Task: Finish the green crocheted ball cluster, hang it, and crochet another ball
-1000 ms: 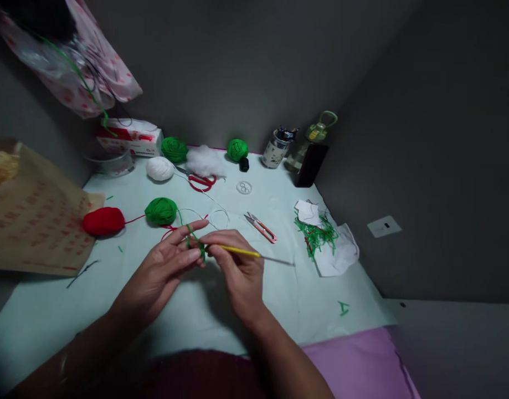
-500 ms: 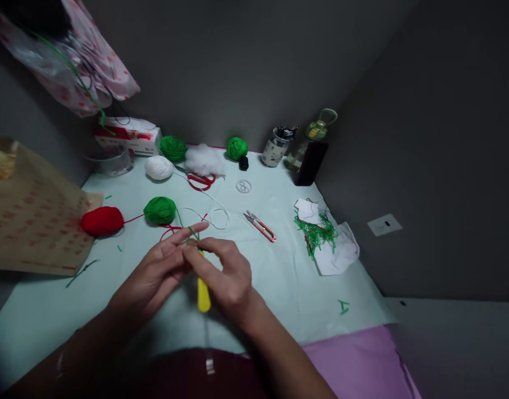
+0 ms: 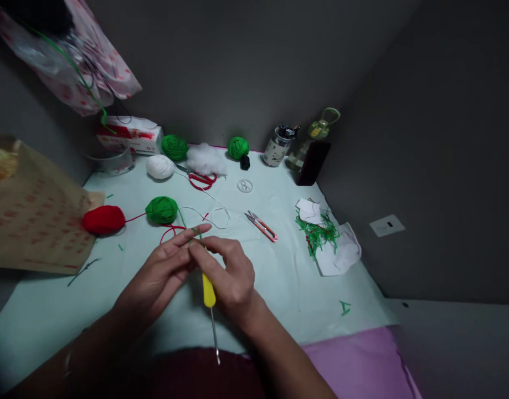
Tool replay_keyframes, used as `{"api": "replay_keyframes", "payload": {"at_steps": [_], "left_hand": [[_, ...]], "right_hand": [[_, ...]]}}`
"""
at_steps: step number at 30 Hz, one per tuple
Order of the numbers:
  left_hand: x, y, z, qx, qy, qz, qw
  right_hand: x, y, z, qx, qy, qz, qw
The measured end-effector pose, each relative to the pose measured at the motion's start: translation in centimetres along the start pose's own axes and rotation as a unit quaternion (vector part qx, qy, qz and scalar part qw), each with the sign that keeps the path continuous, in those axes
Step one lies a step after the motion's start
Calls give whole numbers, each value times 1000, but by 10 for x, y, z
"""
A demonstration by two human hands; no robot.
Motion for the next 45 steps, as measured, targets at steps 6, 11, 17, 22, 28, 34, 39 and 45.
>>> {"api": "replay_keyframes", "payload": {"at_steps": [6,11,17,22,28,34,39,45], "left_hand": [[1,5,5,3,23,2,1000],[4,10,-1,-85,0,-37,996],[5,12,4,-111,-5,-42,993],[6,17,10,-151,39,-86,984],[4,2,4,-8,3,17,1000],[4,6,6,-3,11,12,1000],[5,8,1,-53,0,-14,998],[7,12,3,-83,4,-21,996]], "right_hand": [[-6,24,15,-202,96,-144,964],[-7,31,4,-239,60,-170,954],[-2,37,6,-316,57,-212,923],[-4,0,4,-39,-36,7,999],[-1,-4,2,31,-22,39,999],[-4,30,9,-283,90,-166,940],[-4,36,-3,-318,47,-194,927],[-2,42,-2,-352,60,-231,905]]}}
Point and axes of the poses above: each hand's wrist, its own x-axis away from the middle knuckle, its own z-axis out of the back of the hand, y = z × x, the point moved 7 cm from there along -x, towards the middle knuckle, and after that the axes turned 11 degrees about -x, right-handed, at the moved point
